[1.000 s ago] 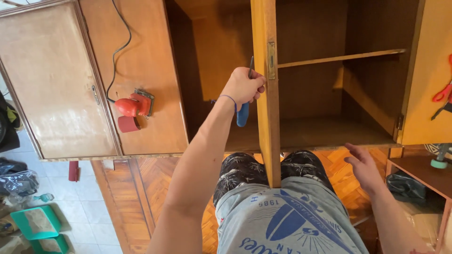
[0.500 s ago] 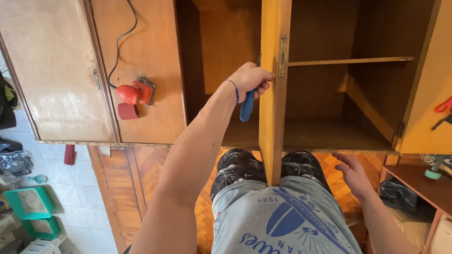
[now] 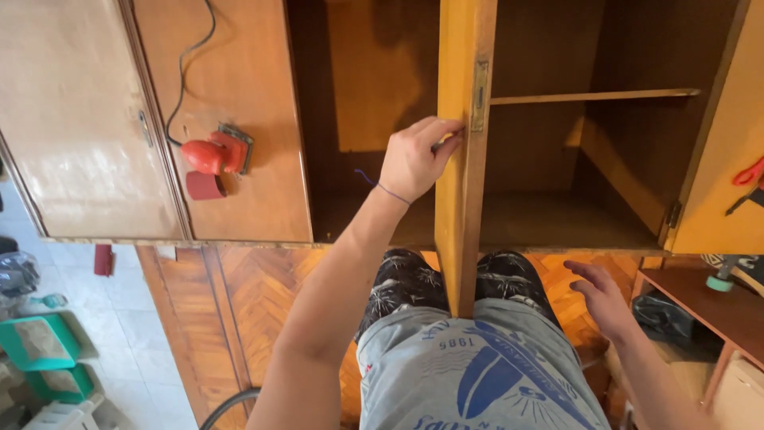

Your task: The person uses a screwdriver to adjust the screws on a wooden cabinet door lock mechanism. They repeatedly open and close the door to test the alignment and continue tightening the screws until the door closes properly.

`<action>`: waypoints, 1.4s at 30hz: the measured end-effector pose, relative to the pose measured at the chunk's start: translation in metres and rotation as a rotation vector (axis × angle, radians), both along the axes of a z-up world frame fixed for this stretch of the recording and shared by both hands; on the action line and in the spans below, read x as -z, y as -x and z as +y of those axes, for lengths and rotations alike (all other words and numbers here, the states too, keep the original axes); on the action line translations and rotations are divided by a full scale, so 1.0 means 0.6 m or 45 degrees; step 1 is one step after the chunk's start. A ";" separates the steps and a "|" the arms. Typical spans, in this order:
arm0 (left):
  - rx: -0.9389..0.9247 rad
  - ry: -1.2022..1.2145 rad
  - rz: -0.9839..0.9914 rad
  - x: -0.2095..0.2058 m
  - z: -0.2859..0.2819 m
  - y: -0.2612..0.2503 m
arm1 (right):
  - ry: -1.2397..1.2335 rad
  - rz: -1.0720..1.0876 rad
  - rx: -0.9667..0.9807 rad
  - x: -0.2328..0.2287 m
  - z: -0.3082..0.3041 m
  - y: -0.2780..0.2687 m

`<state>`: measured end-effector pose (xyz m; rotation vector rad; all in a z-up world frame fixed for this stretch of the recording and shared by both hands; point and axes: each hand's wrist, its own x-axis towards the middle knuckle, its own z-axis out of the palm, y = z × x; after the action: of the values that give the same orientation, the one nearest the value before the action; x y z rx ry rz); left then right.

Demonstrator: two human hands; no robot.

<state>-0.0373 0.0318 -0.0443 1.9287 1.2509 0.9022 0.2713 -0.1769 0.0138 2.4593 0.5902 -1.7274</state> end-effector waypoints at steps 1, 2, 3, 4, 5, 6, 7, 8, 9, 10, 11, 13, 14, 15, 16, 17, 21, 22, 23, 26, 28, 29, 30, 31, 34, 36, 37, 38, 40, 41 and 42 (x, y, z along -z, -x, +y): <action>-0.011 0.013 -0.001 0.003 0.000 0.001 | 0.013 -0.001 -0.011 0.005 -0.005 -0.006; 0.006 -0.051 0.045 0.006 0.000 0.002 | 0.001 0.003 -0.025 0.010 -0.009 -0.013; 0.032 -0.129 0.090 0.009 0.009 0.000 | -0.025 0.005 -0.031 0.018 -0.009 -0.019; 0.031 -0.131 0.087 0.007 0.013 0.001 | -0.027 0.002 -0.032 0.019 -0.009 -0.021; 0.080 -0.194 0.107 0.005 0.016 0.004 | -0.040 0.012 -0.002 0.018 -0.009 -0.022; 0.130 -0.257 0.127 0.002 0.019 0.006 | -0.053 0.023 0.029 0.018 -0.008 -0.023; 0.129 -0.256 0.129 0.002 0.022 0.007 | -0.053 0.024 0.027 0.024 -0.014 -0.028; 0.131 -0.337 0.152 0.002 0.024 0.007 | -0.071 0.032 0.016 0.031 -0.019 -0.032; 0.135 -0.421 0.175 0.003 0.029 0.006 | -0.091 0.039 0.008 0.038 -0.024 -0.037; 0.135 -0.422 0.175 0.002 0.038 0.007 | -0.093 0.040 0.008 0.028 -0.009 -0.027; 0.158 -0.455 0.183 0.001 0.039 0.006 | -0.042 0.019 0.007 0.014 0.000 -0.017; 0.181 -0.488 0.191 0.003 0.040 0.004 | 0.010 -0.001 0.007 0.015 0.000 -0.015; 0.184 -0.478 0.193 0.006 0.040 0.003 | -0.032 0.021 -0.002 0.028 -0.009 -0.023; 0.187 -0.467 0.195 0.008 0.039 0.002 | -0.074 0.043 -0.011 0.041 -0.019 -0.030; 0.188 -0.468 0.196 0.009 0.040 0.002 | -0.074 0.045 -0.010 0.036 -0.011 -0.025; 0.190 -0.448 0.196 0.010 0.039 0.001 | -0.044 0.043 -0.005 0.029 -0.005 -0.021; 0.177 -0.382 0.200 0.008 0.038 -0.004 | -0.027 0.046 -0.020 0.032 -0.005 -0.022; 0.178 -0.381 0.201 0.012 0.040 -0.004 | -0.026 0.047 -0.019 0.030 0.000 -0.020; 0.186 -0.307 0.202 0.015 0.040 -0.004 | -0.013 0.046 -0.014 0.027 0.004 -0.018; 0.201 -0.110 0.176 0.000 0.047 -0.008 | -0.021 0.046 -0.034 0.037 0.000 -0.027; 0.202 0.011 0.155 -0.012 0.053 -0.009 | -0.046 0.054 -0.063 0.040 0.003 -0.027; 0.197 0.078 0.157 -0.015 0.055 -0.009 | -0.028 0.053 -0.050 0.035 0.008 -0.023; 0.191 0.146 0.158 -0.018 0.058 -0.010 | -0.011 0.052 -0.036 0.029 0.014 -0.019; 0.194 0.142 0.156 -0.022 0.062 -0.010 | -0.014 0.050 -0.033 0.027 0.022 -0.015; 0.201 0.268 0.189 -0.038 0.069 -0.010 | -0.009 0.059 -0.037 0.012 0.050 -0.001; 0.252 0.509 0.190 -0.050 0.082 -0.008 | -0.085 0.067 -0.186 -0.002 0.085 0.016; 0.250 0.507 0.193 -0.056 0.088 -0.009 | -0.088 0.070 -0.187 0.015 0.095 0.011; 0.238 0.675 0.210 -0.062 0.094 -0.009 | -0.269 0.127 -0.232 0.031 0.105 0.007; 0.235 0.846 0.224 -0.060 0.105 -0.009 | -0.447 0.179 -0.269 0.039 0.144 0.024; 0.200 1.013 0.167 -0.054 0.108 -0.009 | -0.677 0.259 -0.272 0.030 0.174 0.043; 0.163 1.180 0.110 -0.047 0.111 -0.010 | -0.906 0.341 -0.275 0.020 0.203 0.061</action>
<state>-0.0314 0.0982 -0.0159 1.2718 1.2596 0.0989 0.2347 -0.0549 0.0015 2.4033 1.6836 -2.0158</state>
